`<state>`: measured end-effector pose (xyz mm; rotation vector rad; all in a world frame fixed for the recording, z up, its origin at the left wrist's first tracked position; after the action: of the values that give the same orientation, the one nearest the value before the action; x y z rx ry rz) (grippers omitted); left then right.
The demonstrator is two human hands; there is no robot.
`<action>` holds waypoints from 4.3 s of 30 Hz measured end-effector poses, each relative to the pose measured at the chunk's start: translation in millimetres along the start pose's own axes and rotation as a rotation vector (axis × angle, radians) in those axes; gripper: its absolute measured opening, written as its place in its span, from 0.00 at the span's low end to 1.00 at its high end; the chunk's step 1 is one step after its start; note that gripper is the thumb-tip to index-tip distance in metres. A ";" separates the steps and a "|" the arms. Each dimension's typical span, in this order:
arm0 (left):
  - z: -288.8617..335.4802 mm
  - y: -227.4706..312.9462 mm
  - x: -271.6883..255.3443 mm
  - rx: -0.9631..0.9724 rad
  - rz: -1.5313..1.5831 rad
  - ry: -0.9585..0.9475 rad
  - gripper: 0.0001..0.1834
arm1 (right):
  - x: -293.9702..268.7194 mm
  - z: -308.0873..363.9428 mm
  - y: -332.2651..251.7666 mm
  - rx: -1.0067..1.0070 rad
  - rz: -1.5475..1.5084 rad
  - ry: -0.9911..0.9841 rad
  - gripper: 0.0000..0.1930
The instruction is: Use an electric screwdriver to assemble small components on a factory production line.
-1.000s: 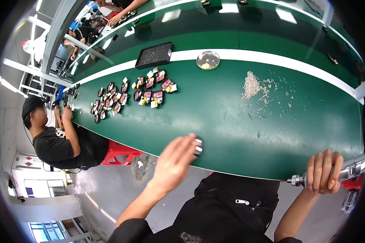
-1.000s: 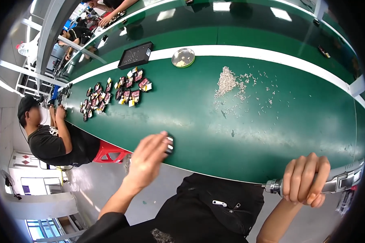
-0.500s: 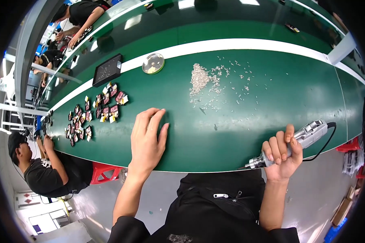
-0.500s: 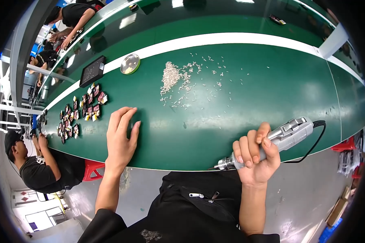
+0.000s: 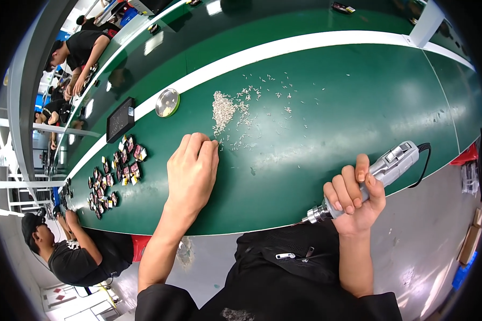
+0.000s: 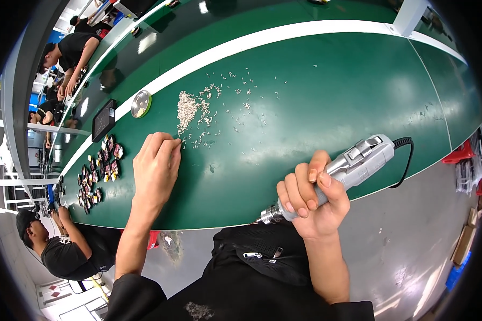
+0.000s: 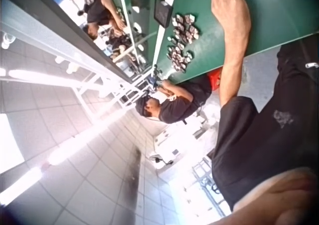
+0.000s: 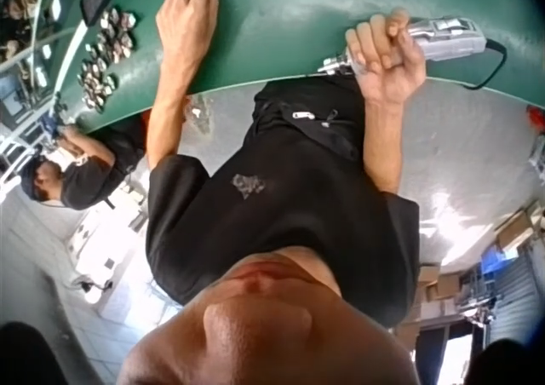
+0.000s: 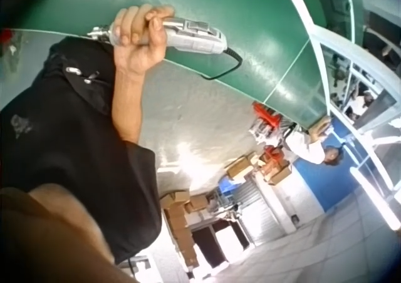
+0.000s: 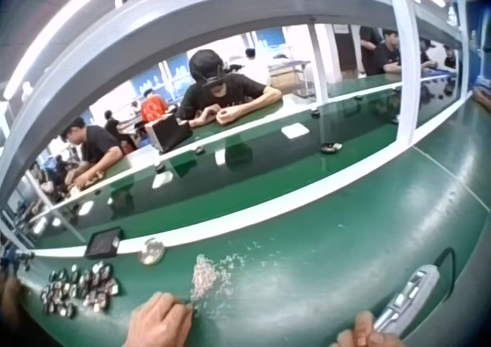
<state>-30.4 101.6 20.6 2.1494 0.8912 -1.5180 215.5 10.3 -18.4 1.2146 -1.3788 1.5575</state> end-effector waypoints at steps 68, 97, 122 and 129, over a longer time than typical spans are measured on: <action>-264.5 -15.2 84.0 0.047 0.438 0.149 0.13 | -10.1 3.2 -43.7 -0.236 -0.039 0.109 0.05; -196.7 11.8 40.5 0.170 0.614 -0.067 0.22 | -14.3 6.1 -45.5 -0.238 -0.063 0.131 0.05; 3.3 88.2 -7.3 0.168 0.530 -0.041 0.16 | 19.6 47.5 48.8 0.111 0.033 0.141 0.02; 5.1 104.0 -0.9 0.411 0.392 0.095 0.17 | 19.8 53.7 75.7 0.110 0.059 0.360 0.02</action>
<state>35.9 21.7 12.9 2.5074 0.1615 -1.4967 148.6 -56.9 -23.6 0.9046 -1.1142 1.8101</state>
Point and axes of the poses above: each hand's wrist, its own z-axis away from the middle knuckle, its own x-axis out of the palm, y = z × x, the point moved 2 cm from there along -z, towards the middle knuckle, and after that the axes turned 14 degrees about x, right-handed, at the moved point
